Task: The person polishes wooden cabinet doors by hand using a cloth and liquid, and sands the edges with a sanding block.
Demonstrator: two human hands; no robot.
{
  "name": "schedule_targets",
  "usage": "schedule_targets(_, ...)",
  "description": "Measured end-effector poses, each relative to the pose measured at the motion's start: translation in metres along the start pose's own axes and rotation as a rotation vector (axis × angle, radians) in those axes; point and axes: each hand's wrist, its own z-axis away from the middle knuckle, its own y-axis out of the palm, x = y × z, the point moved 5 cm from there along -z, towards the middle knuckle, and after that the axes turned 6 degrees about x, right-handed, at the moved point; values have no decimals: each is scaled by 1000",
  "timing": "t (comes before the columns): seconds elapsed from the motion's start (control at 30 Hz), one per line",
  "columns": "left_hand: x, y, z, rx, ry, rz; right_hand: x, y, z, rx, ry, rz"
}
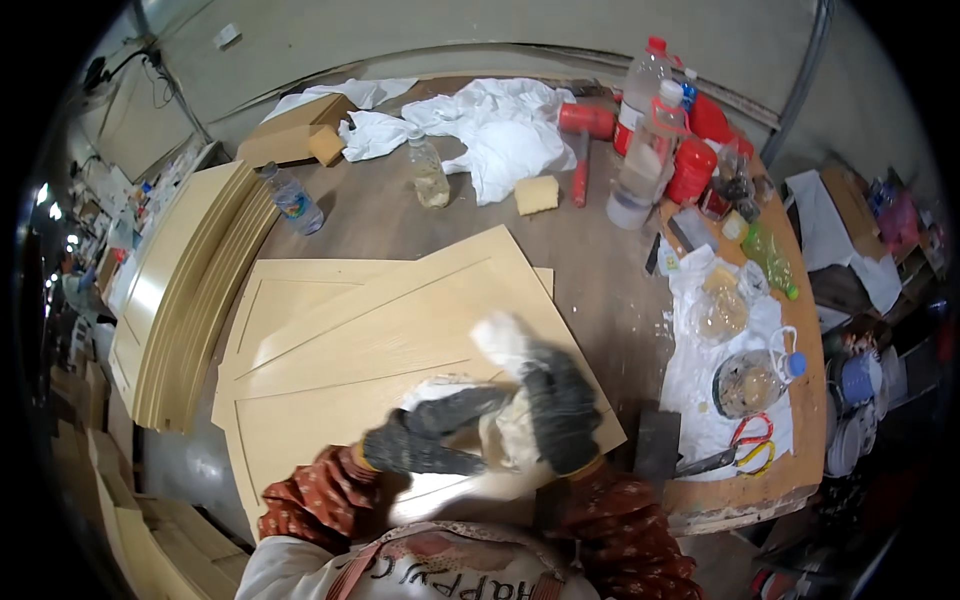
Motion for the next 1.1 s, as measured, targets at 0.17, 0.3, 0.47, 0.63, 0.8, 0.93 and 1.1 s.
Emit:
schedule_targets(0.17,-29,-147,3,-260,-77,-906,10,-29,-44,-129,-265,524)
schedule_targets(0.3,13,-219,5,-578,-498,-1233,-3,44,-87,263,-131,848)
schedule_targets(0.47,50,-216,11,-479,-648,-1235,-51,112,-118,356,-196,1194)
schedule_targets(0.63,41,-214,12,-483,-476,-1278,-61,112,-159,341,-348,1284)
schedule_targets(0.8,55,-211,16,-499,-475,-1273,-40,88,-117,435,-179,1286)
schedule_targets(0.93,65,-212,20,-515,-551,-1228,-44,94,-121,366,-256,1324)
schedule_targets(1.1,59,-215,17,-473,-635,-1150,-44,114,-141,371,-477,1390)
